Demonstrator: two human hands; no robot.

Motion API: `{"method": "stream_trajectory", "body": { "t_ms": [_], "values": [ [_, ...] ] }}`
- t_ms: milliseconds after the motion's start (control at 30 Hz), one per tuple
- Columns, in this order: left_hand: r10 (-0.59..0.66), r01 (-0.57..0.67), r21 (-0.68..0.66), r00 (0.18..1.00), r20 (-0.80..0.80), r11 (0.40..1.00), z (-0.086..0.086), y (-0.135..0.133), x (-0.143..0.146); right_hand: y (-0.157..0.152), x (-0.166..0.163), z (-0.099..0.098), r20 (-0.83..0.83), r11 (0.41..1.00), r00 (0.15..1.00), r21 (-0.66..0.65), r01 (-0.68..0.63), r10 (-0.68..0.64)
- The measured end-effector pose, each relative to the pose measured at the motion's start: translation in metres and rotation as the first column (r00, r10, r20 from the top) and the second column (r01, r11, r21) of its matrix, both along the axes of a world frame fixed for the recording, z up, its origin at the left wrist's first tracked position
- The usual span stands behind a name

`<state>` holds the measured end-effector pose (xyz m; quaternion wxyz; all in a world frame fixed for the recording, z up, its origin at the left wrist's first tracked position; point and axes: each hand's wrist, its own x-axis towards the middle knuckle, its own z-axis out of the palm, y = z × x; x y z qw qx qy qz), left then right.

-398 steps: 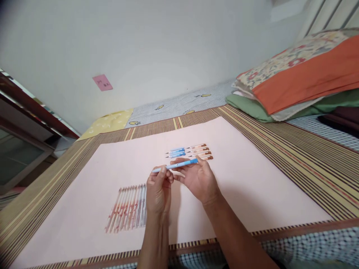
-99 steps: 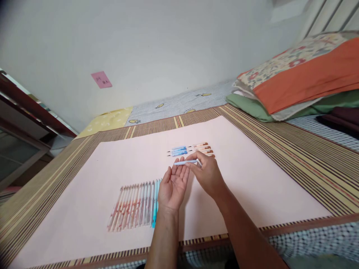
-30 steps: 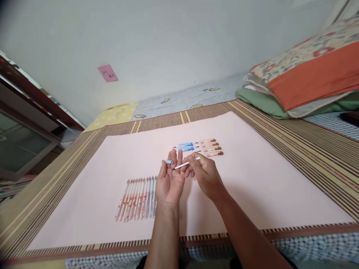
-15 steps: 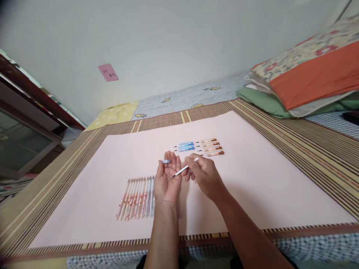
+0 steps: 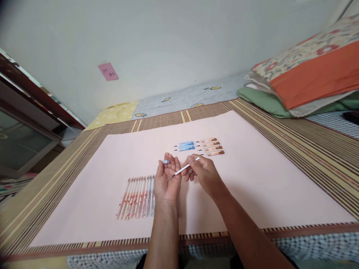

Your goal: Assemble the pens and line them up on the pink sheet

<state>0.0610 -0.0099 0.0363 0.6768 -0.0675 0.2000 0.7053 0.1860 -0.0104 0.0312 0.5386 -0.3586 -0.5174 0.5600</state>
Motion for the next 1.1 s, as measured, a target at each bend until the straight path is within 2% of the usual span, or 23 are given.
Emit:
{"method": "stream_trajectory", "body": {
  "t_ms": [100,167,300,433,600,867,1100],
  "values": [
    [0.006,-0.006,-0.011,0.998,-0.057,1.0,-0.001,0.0,0.001,0.002,0.0,-0.003,0.018,0.998,0.998,-0.016,0.064,-0.064],
    [0.01,-0.013,-0.028,0.994,-0.107,1.0,0.0,0.0,0.002,0.0,0.001,-0.002,0.069,0.995,0.993,0.019,0.098,-0.099],
    [0.01,-0.024,-0.083,0.988,-0.157,0.996,0.0,0.0,0.006,-0.009,0.001,0.008,0.203,0.989,0.977,0.141,0.036,-0.065],
    [0.02,-0.029,-0.085,0.993,-0.116,0.996,0.0,0.001,0.006,-0.014,0.0,0.016,0.23,0.984,0.973,0.175,-0.017,-0.024],
    [0.035,-0.037,-0.071,0.999,-0.034,0.997,-0.004,0.002,0.002,-0.012,0.003,0.013,0.241,0.984,0.97,0.176,-0.009,-0.035],
    [0.031,-0.028,0.112,0.999,-0.025,0.993,-0.01,0.002,-0.008,-0.011,0.004,0.009,0.232,0.986,0.972,0.164,-0.004,-0.035],
    [0.086,-0.078,0.138,0.995,-0.057,0.987,-0.01,0.002,-0.014,-0.009,0.0,0.002,0.175,0.993,0.984,0.118,0.004,-0.025]
  ]
}}
